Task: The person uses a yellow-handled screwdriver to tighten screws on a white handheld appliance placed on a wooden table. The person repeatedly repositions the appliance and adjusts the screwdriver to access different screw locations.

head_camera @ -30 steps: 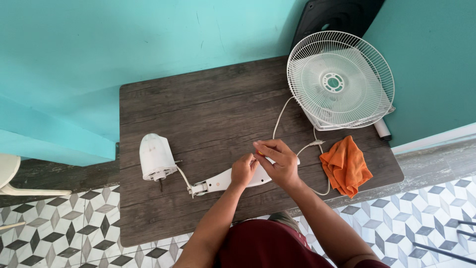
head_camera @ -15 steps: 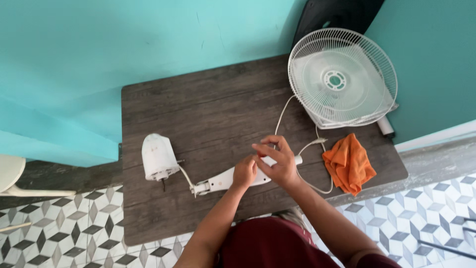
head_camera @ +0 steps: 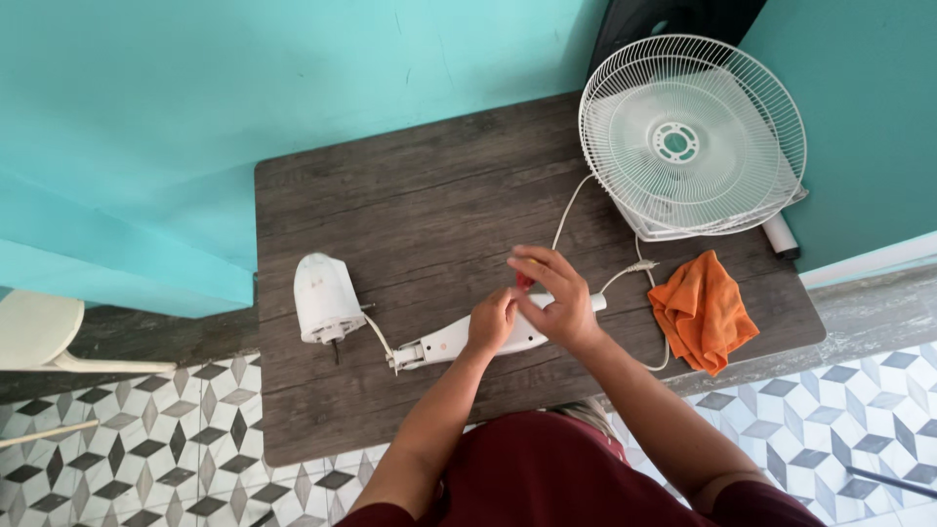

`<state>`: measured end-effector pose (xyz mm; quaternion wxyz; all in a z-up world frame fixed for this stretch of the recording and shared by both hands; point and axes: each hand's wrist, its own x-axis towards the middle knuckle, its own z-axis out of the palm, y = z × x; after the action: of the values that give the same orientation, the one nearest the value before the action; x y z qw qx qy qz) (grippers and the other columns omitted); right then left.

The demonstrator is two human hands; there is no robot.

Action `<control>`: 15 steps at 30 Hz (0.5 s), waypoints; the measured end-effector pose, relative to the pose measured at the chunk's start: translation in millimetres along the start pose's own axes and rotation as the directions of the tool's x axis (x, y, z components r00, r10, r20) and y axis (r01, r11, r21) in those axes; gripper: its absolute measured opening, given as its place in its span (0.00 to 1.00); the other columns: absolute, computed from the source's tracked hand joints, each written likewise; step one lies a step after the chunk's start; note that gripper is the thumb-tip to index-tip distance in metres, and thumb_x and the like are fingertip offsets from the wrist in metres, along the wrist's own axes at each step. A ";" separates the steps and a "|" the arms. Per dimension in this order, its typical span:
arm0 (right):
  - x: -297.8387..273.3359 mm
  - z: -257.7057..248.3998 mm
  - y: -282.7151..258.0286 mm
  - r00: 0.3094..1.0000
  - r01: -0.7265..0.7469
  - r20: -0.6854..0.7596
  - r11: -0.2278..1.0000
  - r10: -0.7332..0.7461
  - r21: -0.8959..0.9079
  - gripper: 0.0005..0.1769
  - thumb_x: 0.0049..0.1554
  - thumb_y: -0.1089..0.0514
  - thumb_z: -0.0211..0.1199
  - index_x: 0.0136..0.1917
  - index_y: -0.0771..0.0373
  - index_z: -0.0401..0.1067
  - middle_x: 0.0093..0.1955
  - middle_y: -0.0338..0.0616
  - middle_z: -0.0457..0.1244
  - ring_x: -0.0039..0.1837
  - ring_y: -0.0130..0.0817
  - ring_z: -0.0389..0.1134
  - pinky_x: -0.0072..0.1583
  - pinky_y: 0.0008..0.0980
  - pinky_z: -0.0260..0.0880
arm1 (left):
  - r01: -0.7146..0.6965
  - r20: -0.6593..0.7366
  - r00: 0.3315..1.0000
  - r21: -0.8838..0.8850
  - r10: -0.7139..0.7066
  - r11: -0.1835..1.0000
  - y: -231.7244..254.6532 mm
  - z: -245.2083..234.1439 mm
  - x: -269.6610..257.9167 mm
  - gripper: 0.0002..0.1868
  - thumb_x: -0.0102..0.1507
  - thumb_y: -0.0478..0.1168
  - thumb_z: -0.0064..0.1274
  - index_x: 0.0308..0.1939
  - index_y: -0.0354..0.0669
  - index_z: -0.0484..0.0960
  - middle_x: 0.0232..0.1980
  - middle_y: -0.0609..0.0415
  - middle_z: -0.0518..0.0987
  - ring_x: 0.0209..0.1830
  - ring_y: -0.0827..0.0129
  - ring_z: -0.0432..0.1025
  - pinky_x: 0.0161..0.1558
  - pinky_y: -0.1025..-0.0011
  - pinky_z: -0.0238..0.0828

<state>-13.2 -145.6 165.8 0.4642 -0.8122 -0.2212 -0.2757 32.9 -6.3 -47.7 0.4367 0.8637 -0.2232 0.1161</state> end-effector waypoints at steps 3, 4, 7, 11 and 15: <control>2.1 4.8 2.1 0.996 -0.040 -0.075 0.999 0.038 -0.021 0.18 0.51 0.67 0.75 0.55 0.58 0.80 0.53 0.43 0.66 0.47 0.29 0.72 0.48 0.25 0.74 | 0.017 -0.008 1.000 0.006 -0.017 1.000 -2.3 4.2 1.2 0.05 0.63 0.37 0.56 0.40 0.43 0.77 0.41 0.48 0.82 0.39 0.49 0.78 0.36 0.54 0.74; 1.3 4.7 3.3 0.997 -0.020 -0.071 0.999 0.018 -0.028 0.18 0.51 0.67 0.75 0.55 0.59 0.79 0.54 0.43 0.66 0.48 0.30 0.72 0.48 0.25 0.75 | 0.033 -0.004 0.999 -0.004 -0.033 0.999 -3.1 6.1 -0.8 0.05 0.63 0.37 0.56 0.40 0.43 0.77 0.41 0.47 0.82 0.39 0.49 0.78 0.37 0.54 0.74; -0.4 4.9 7.3 0.999 0.010 -0.043 1.000 -0.011 -0.022 0.20 0.52 0.68 0.73 0.58 0.61 0.78 0.54 0.44 0.67 0.49 0.30 0.73 0.49 0.24 0.78 | 0.039 -0.010 0.999 0.004 -0.039 0.999 -8.5 9.8 -3.6 0.05 0.64 0.37 0.56 0.40 0.42 0.76 0.41 0.47 0.82 0.40 0.48 0.77 0.38 0.53 0.74; -3.9 2.7 8.9 1.000 0.028 0.007 1.000 -0.028 -0.010 0.22 0.53 0.71 0.69 0.62 0.64 0.77 0.57 0.45 0.68 0.50 0.32 0.74 0.51 0.27 0.77 | 0.046 -0.013 0.999 0.090 -0.045 0.995 -8.2 11.6 -4.6 0.07 0.63 0.37 0.55 0.43 0.42 0.76 0.41 0.47 0.81 0.41 0.47 0.77 0.39 0.52 0.74; -7.5 0.9 7.3 0.999 0.048 0.005 0.995 -0.048 0.087 0.21 0.52 0.69 0.69 0.59 0.62 0.76 0.60 0.51 0.67 0.50 0.31 0.74 0.49 0.27 0.77 | 0.051 0.003 0.999 0.060 -0.051 0.997 6.4 1.4 -3.7 0.07 0.63 0.36 0.55 0.44 0.45 0.76 0.43 0.51 0.82 0.43 0.49 0.78 0.40 0.54 0.74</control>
<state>-14.1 -149.1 155.9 0.4914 -0.7867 -0.2541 -0.2739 26.6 -9.8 -45.4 0.4128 0.8821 -0.1986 0.1097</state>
